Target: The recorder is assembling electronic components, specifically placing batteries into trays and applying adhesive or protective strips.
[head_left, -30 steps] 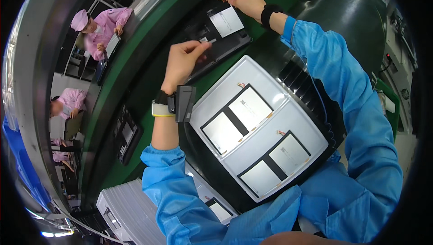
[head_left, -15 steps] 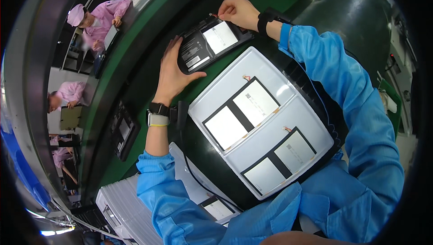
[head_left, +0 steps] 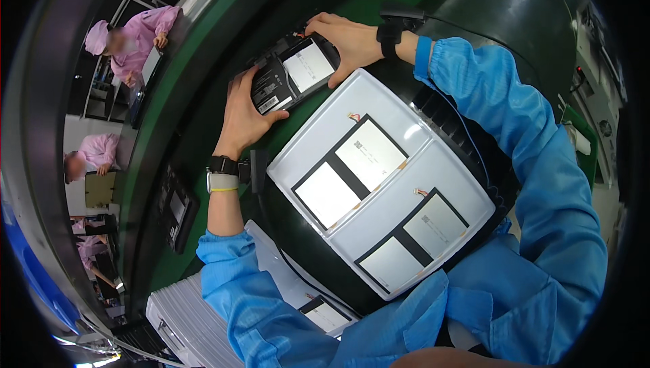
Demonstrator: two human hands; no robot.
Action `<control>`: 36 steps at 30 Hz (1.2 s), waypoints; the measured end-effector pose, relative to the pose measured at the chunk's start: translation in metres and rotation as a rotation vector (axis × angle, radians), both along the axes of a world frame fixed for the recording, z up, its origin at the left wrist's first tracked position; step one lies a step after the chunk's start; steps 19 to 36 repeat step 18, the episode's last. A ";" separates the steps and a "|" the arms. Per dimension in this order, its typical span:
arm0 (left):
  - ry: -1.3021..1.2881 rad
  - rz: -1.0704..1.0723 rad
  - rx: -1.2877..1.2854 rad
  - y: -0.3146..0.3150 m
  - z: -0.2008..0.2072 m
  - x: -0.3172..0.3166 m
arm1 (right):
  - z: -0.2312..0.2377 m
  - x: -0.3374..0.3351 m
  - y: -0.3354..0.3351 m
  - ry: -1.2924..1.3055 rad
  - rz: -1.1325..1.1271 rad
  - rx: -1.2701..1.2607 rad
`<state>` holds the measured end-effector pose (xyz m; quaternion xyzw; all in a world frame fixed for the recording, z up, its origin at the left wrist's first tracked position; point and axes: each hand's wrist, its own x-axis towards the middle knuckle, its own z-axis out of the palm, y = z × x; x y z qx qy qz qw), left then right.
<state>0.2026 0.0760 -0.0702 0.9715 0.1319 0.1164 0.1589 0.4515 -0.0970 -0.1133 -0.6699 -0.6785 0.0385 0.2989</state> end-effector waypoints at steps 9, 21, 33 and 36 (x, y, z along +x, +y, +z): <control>0.120 -0.088 -0.002 0.014 -0.027 -0.024 | 0.002 -0.005 0.001 -0.076 0.014 -0.064; 0.234 -0.084 0.156 0.022 -0.039 -0.034 | 0.012 -0.061 0.046 -0.440 0.200 -0.353; 0.234 -0.084 0.156 0.022 -0.039 -0.034 | 0.012 -0.061 0.046 -0.440 0.200 -0.353; 0.234 -0.084 0.156 0.022 -0.039 -0.034 | 0.012 -0.061 0.046 -0.440 0.200 -0.353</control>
